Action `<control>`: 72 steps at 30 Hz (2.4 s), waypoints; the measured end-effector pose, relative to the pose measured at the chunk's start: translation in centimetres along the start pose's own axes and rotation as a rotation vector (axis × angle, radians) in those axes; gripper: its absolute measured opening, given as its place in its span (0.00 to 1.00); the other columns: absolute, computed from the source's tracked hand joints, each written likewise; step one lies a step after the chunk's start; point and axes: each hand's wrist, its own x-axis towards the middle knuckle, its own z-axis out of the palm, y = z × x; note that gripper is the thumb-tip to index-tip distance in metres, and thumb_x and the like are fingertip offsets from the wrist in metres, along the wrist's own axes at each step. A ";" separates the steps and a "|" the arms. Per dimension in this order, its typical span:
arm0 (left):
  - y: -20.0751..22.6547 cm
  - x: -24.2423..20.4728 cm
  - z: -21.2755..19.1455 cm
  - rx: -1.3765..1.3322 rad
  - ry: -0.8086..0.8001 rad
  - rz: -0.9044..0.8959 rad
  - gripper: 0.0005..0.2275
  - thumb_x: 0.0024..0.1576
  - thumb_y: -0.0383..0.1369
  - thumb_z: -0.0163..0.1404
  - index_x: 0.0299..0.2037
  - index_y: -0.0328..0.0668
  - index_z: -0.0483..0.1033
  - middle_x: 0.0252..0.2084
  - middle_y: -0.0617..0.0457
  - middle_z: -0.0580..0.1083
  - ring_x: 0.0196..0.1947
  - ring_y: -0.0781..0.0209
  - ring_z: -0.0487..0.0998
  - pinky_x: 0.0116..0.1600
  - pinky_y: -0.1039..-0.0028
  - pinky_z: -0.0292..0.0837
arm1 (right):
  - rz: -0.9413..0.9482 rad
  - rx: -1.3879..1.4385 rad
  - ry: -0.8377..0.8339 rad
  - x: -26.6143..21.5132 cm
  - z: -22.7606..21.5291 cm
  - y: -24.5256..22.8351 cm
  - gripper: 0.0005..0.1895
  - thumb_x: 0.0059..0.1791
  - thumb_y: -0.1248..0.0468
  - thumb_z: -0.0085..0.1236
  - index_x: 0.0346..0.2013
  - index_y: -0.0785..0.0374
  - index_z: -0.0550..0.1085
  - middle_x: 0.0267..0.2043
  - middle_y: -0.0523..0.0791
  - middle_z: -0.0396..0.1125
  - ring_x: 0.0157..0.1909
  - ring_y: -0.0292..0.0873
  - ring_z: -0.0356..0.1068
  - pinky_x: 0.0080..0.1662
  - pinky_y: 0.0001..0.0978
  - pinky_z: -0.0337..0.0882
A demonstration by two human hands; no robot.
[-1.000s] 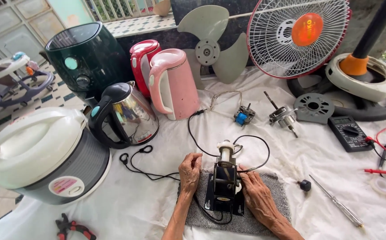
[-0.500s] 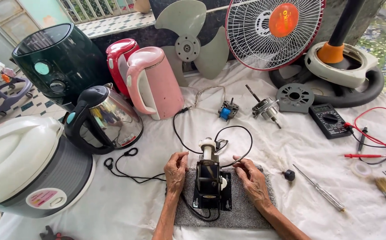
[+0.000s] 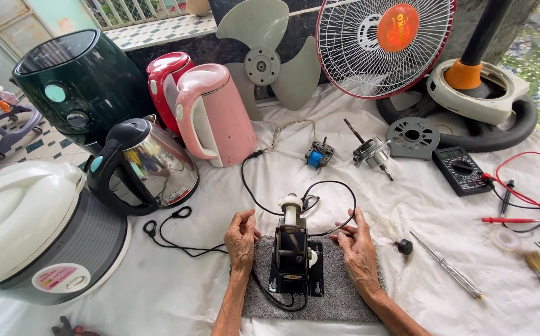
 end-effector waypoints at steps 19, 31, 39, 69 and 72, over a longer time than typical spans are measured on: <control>0.4 0.3 -0.9 -0.153 0.294 -0.066 0.10 0.62 0.28 0.49 0.51 0.38 0.78 0.34 0.56 0.77 0.21 0.68 0.76 0.27 0.79 0.76 | -0.356 -0.567 -0.024 -0.2 0.1 2.5 0.33 0.51 0.58 0.51 0.72 0.50 0.60 0.80 0.45 0.43 0.78 0.51 0.41 0.69 0.54 0.53; 0.3 0.1 -1.5 -0.137 0.289 -0.176 0.10 0.60 0.30 0.48 0.48 0.45 0.81 0.31 0.57 0.76 0.21 0.66 0.77 0.32 0.76 0.77 | -0.273 -0.608 -0.233 3.3 -0.9 -2.8 0.21 0.51 0.53 0.52 0.58 0.46 0.76 0.65 0.42 0.69 0.67 0.43 0.65 0.62 0.44 0.66; -1.3 0.5 -0.6 -0.090 0.328 -0.084 0.08 0.60 0.29 0.50 0.47 0.47 0.80 0.29 0.59 0.74 0.19 0.67 0.78 0.26 0.79 0.78 | -0.567 -0.910 -0.478 11.1 1.7 3.0 0.10 0.50 0.66 0.51 0.41 0.67 0.77 0.63 0.54 0.68 0.59 0.51 0.71 0.55 0.41 0.77; -0.8 0.4 -0.7 -0.142 0.320 -0.034 0.09 0.60 0.26 0.49 0.47 0.43 0.81 0.26 0.60 0.70 0.18 0.70 0.72 0.26 0.79 0.81 | -0.532 -1.074 -0.621 17.3 15.0 1.8 0.23 0.51 0.52 0.56 0.59 0.48 0.66 0.61 0.45 0.60 0.50 0.54 0.71 0.39 0.53 0.77; -1.1 0.6 -0.7 -0.134 0.315 -0.048 0.09 0.60 0.28 0.49 0.47 0.43 0.80 0.27 0.60 0.71 0.18 0.69 0.74 0.27 0.79 0.79 | -0.687 -0.991 -0.448 18.8 15.1 1.9 0.24 0.52 0.49 0.53 0.58 0.56 0.66 0.54 0.50 0.64 0.44 0.56 0.73 0.36 0.50 0.76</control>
